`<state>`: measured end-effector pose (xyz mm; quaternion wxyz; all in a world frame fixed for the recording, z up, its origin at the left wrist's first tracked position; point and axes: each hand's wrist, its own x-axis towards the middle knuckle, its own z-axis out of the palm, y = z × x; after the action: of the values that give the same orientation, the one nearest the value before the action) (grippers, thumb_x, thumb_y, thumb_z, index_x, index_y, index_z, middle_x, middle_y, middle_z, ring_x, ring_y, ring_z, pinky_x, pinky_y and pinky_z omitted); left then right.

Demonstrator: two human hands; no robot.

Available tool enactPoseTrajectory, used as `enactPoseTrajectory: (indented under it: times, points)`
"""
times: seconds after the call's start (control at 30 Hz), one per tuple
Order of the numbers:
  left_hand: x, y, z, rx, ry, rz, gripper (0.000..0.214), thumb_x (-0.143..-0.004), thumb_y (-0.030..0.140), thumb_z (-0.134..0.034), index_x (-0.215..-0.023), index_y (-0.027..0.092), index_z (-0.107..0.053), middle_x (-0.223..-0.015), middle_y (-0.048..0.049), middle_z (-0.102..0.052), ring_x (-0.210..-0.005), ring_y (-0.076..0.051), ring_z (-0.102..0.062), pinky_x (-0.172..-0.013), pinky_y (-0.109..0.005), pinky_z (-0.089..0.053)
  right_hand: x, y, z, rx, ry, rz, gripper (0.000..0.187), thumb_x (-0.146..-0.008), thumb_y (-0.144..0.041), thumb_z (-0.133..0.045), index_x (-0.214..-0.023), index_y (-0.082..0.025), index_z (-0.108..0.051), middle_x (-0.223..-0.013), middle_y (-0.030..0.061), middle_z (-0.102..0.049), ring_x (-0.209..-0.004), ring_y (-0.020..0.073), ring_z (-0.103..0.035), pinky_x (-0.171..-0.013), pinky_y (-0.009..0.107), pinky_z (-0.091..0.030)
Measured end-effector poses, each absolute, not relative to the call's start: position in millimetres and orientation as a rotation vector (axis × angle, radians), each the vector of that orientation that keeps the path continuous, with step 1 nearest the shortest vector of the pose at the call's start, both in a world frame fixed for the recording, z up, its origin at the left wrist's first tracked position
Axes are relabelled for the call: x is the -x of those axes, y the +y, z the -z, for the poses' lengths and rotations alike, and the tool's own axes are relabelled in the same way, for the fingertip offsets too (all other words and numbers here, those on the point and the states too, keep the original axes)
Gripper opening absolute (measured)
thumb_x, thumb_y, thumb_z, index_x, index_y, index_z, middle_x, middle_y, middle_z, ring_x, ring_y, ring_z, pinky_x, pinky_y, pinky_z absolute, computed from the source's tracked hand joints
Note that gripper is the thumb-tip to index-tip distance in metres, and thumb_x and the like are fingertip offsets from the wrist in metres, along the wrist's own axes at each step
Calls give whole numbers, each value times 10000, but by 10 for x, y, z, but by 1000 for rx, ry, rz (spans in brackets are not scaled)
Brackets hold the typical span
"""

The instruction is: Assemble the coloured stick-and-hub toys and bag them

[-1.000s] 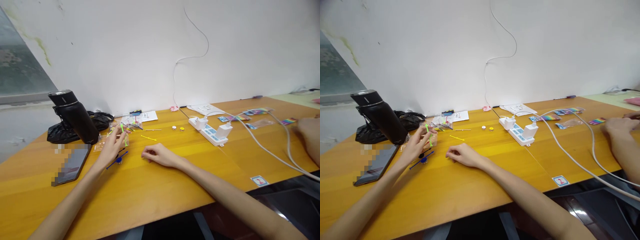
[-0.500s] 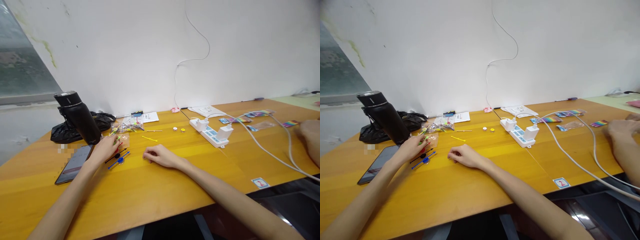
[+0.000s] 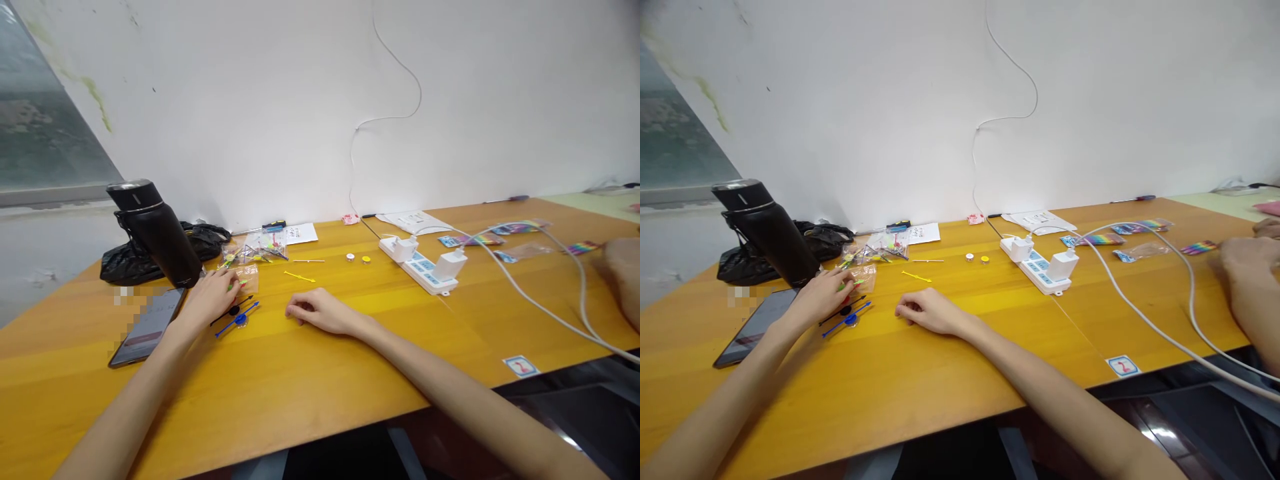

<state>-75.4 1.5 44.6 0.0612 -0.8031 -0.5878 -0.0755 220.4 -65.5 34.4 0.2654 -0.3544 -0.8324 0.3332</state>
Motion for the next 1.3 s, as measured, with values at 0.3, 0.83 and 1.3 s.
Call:
enactPoseTrajectory:
  times: [0.3,0.83,1.3]
  points:
    - [654,-66,-477,2450,-1710,384,303,-983,373,-391,-1050,190,-622,-1162,-131,-673,-1044,-326,-602,-927,-457,-457,-2202,-656,-347,948,-2255,-889,267,-1016,-344,-531,-993,-156,-719,-784,18,-722,-698,125,-639,-685,215,-455]
    - [89,-460,-550,3077,-991,572,235,-1013,191,-401,-1063,229,-628,-1077,-52,-658,-1027,-230,-576,-920,-369,-442,-2427,-410,-158,1295,-2244,10,313,-1011,-262,-506,-1288,-180,-626,-1356,122,-588,-1277,272,-475,-1093,435,-402]
    - [65,-503,-547,3152,-975,615,245,-1014,190,-393,-1031,229,-634,-1035,-47,-680,-1007,-226,-594,-888,-363,-445,-3302,-58,-192,1994,-1786,253,275,-905,-135,-513,-1152,-45,-594,-1218,271,-585,-1150,338,-481,-976,430,-387]
